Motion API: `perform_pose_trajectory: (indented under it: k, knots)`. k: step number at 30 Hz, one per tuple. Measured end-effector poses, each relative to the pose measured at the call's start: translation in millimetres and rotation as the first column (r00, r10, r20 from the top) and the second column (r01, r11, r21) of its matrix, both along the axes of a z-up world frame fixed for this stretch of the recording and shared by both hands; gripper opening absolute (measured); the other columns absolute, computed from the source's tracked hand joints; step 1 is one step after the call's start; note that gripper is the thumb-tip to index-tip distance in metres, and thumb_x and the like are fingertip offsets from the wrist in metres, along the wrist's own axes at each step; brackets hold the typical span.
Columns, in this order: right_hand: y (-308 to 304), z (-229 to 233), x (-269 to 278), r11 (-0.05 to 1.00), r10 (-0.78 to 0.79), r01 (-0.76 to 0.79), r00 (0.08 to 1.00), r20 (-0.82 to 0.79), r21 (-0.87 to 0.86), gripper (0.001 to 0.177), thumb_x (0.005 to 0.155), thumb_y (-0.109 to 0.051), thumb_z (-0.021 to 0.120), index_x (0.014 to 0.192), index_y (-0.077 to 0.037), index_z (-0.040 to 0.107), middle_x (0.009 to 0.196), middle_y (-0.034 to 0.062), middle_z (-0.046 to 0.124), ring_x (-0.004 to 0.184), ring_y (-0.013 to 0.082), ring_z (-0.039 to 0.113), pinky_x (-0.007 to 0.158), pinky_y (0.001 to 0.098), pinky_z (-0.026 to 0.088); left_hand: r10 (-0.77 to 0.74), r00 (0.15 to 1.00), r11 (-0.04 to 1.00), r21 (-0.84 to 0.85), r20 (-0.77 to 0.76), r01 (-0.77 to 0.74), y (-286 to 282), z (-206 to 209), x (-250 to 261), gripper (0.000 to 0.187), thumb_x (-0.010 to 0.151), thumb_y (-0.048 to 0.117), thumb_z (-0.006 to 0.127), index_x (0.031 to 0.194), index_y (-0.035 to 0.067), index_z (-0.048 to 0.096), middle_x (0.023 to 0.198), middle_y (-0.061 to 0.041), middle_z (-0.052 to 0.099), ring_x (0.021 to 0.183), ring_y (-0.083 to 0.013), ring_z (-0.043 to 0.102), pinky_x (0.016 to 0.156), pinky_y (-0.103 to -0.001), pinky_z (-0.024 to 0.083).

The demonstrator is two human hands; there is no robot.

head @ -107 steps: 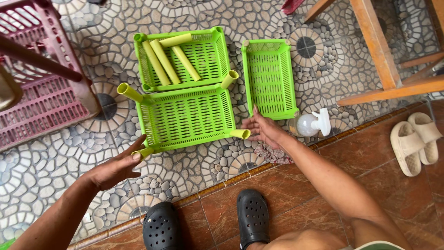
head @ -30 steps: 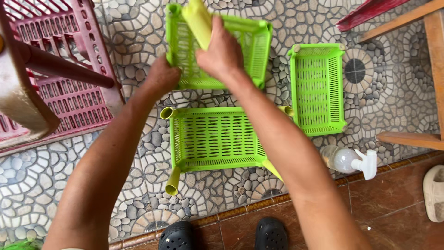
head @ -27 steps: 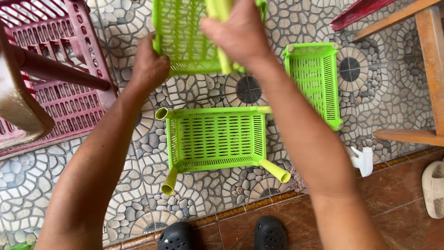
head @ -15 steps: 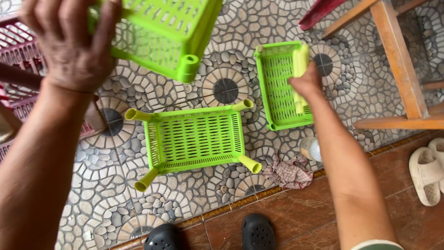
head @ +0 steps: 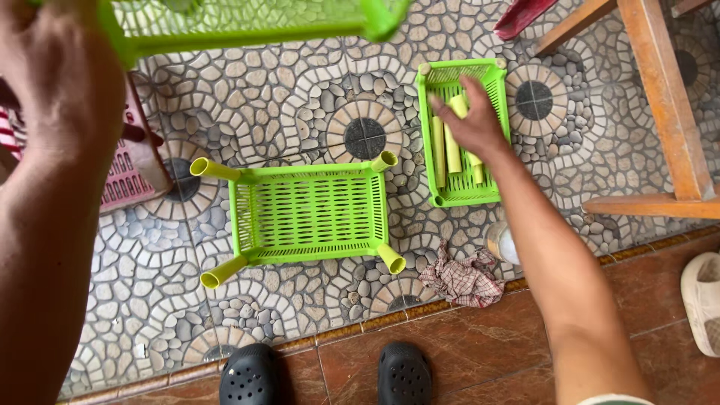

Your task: The person assembles a green plastic basket by inserting yellow cylindrical legs into the basket base and stacking multiple basket sections together. The person handles the basket parts and legs by hand, aligning and pressing them into place to form a multi-tiered storage unit.

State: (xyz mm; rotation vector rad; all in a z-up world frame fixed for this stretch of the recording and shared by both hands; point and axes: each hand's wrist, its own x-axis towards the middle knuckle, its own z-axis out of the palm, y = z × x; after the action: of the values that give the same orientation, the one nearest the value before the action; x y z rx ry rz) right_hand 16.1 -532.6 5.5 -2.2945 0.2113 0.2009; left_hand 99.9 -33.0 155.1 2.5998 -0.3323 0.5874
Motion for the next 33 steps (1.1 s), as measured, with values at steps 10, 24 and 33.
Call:
perform_pose_trajectory:
  k: [10,24,33]
  knots:
    - [16.2,169.6,-33.4,0.751,0.089,-0.358,0.888,0.451,0.555,0.033,0.112,-0.016,0.069,0.135,0.003,0.055,0.13,0.0202,0.057,0.119,0.0239,0.058,0.107,0.0366,0.05,-0.47,0.836,0.572,-0.819,-0.282,0.046,-96.3,32.5,-46.6,0.03,0.108,0.032,0.062,0.126,0.008,0.057,0.118,-0.011,0.069,0.101,-0.0202,0.072,0.08,-0.037,0.068]
    - [22.2,165.1,-76.5,0.85,0.501,0.033,0.257,0.826,-0.526,0.024,0.113,-0.028,0.054,0.126,-0.01,0.047,0.139,0.0128,0.049,0.137,0.0297,0.052,0.114,0.0473,0.05,-0.658,0.748,-0.293,-0.945,0.089,-0.145,-102.3,-17.9,-4.9,0.102,0.094,0.079,0.021,0.166,0.009,0.005,0.169,-0.027,-0.003,0.158,-0.0444,-0.001,0.121,-0.07,-0.001]
    - [48.7,199.2,-86.9,0.894,0.438,-0.022,0.259,0.861,-0.448,0.031,0.105,-0.022,0.065,0.127,-0.006,0.05,0.125,0.0151,0.048,0.123,0.0331,0.049,0.109,0.0466,0.044,-0.749,0.603,-0.355,-0.935,0.276,-0.012,-132.2,8.5,-8.9,0.108,0.101,0.083,0.023,0.169,-0.001,0.025,0.175,-0.026,0.027,0.161,-0.0387,0.032,0.13,-0.061,0.019]
